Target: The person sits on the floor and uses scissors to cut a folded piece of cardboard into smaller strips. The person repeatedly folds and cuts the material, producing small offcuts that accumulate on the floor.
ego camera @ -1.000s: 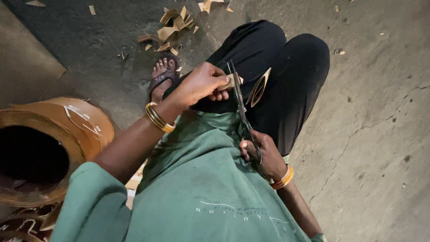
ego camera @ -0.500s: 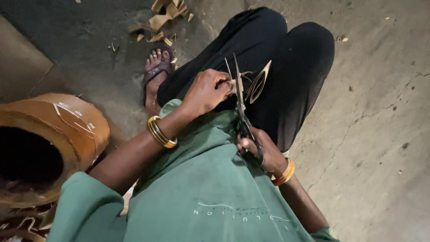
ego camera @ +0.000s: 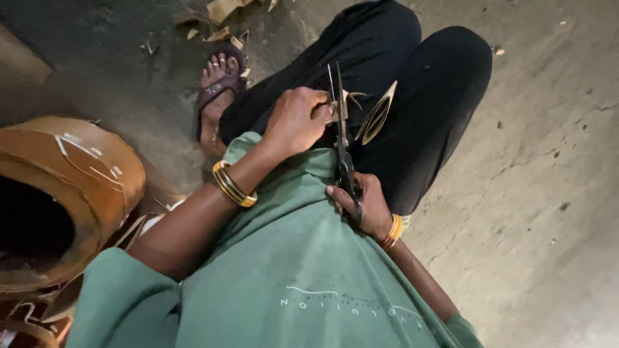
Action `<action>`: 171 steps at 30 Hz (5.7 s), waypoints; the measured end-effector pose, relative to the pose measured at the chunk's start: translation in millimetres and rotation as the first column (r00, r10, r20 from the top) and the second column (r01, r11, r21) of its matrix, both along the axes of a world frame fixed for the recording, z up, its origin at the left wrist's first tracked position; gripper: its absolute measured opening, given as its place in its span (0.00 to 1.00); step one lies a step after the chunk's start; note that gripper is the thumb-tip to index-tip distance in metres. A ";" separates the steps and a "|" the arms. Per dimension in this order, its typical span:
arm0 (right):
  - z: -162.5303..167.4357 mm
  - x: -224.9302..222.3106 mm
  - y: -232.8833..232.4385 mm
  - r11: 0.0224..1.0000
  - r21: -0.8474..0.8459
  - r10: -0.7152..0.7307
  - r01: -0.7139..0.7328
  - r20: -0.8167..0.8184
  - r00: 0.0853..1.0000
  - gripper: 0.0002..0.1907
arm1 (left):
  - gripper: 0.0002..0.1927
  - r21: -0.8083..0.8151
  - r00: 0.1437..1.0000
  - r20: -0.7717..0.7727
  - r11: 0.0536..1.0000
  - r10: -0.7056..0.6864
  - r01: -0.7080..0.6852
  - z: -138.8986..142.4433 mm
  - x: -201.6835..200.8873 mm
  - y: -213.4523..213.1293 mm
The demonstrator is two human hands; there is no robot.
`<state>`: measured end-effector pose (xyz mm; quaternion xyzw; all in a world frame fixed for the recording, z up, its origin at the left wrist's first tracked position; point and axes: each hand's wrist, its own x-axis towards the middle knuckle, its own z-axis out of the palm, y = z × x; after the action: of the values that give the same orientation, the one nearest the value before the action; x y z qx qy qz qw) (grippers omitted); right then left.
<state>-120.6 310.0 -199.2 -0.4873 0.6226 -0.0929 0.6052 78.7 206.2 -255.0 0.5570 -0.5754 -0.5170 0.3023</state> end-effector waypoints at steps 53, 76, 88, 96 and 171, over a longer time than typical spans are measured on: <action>27.0 11.0 22.1 0.992 -0.106 0.049 -0.063 -0.127 0.991 0.20 | 0.11 0.051 1.000 -0.015 0.999 -0.002 0.002 46.5 1.3 35.4; 54.1 -4.1 38.3 0.903 -0.390 -0.120 0.178 0.168 0.978 0.17 | 0.18 0.296 0.474 -0.866 0.928 0.162 0.224 42.7 42.5 67.5; 78.6 -0.1 21.3 0.763 -0.522 -0.031 0.381 0.559 0.828 0.40 | 0.17 0.335 0.325 -0.920 0.871 0.219 0.360 64.1 34.8 84.2; 85.1 1.2 20.4 0.721 -0.617 -0.103 0.315 0.354 0.930 0.21 | 0.19 0.362 0.481 -0.861 0.863 0.164 0.353 91.0 26.3 89.3; 21.8 -23.8 32.9 0.941 -0.207 -0.080 0.266 0.630 0.773 0.17 | 0.45 0.409 0.677 -0.709 0.667 -0.197 0.623 54.0 -7.8 86.9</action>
<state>-144.3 342.9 -177.4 -0.4524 0.4151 -0.3900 0.6862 70.9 293.1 -201.0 0.2708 -0.3569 -0.8836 0.1359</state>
